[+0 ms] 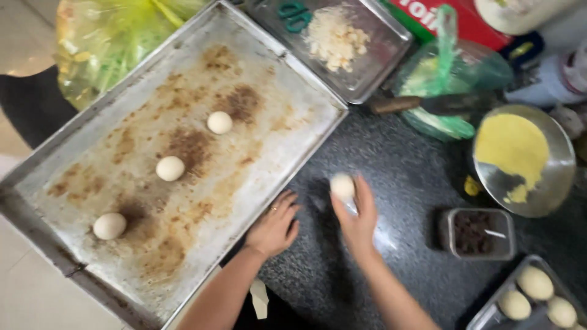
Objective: Filling dough balls with chocolate, rolling them into shapes, and arranging them on a baking tray.
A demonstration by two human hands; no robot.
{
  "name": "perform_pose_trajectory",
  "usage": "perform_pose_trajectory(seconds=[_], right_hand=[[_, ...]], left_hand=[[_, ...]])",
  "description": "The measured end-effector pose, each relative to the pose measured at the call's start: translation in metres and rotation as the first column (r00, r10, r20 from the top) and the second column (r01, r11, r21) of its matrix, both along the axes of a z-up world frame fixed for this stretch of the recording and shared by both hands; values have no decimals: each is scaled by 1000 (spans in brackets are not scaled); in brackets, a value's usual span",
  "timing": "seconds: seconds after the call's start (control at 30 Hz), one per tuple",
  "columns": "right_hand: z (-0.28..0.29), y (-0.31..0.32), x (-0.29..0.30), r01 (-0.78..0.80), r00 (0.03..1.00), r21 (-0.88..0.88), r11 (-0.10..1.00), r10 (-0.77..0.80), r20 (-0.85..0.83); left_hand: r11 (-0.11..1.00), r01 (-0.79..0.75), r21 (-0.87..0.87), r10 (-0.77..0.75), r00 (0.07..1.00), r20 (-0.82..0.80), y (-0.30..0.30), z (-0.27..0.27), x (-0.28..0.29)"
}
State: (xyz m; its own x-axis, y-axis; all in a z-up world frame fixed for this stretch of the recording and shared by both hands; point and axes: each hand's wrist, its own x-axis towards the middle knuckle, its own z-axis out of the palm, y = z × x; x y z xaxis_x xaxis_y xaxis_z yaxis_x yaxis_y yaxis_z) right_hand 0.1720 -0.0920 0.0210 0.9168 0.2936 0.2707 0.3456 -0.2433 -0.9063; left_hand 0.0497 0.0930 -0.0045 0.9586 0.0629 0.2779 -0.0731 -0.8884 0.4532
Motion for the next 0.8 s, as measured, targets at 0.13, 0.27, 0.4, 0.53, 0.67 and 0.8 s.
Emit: perform_pose_trajectory(seconds=[0.13, 0.27, 0.4, 0.53, 0.67, 0.8], right_hand=[[41, 140, 66, -99, 993, 112, 989, 91, 74], [35, 240, 116, -232, 970, 185, 955, 213, 119], [7, 277, 144, -266, 952, 74, 961, 249, 180], [-3, 273, 146, -209, 928, -113, 971, 233, 291], [-2, 273, 143, -196, 943, -114, 974, 219, 251], [-3, 275, 145, -181, 935, -127, 975, 211, 286]], left_hand=[[998, -39, 41, 41, 998, -39, -3, -21, -4], [992, -27, -120, 18, 997, -76, -3, -22, -5], [977, 11, -214, -22, 999, -47, -1, -25, -4], [969, -13, -247, -13, 994, -104, 0, -22, -4], [965, 1, -260, -25, 996, -89, -3, -30, -6], [966, 10, -260, -28, 998, -65, 0, -21, -4]])
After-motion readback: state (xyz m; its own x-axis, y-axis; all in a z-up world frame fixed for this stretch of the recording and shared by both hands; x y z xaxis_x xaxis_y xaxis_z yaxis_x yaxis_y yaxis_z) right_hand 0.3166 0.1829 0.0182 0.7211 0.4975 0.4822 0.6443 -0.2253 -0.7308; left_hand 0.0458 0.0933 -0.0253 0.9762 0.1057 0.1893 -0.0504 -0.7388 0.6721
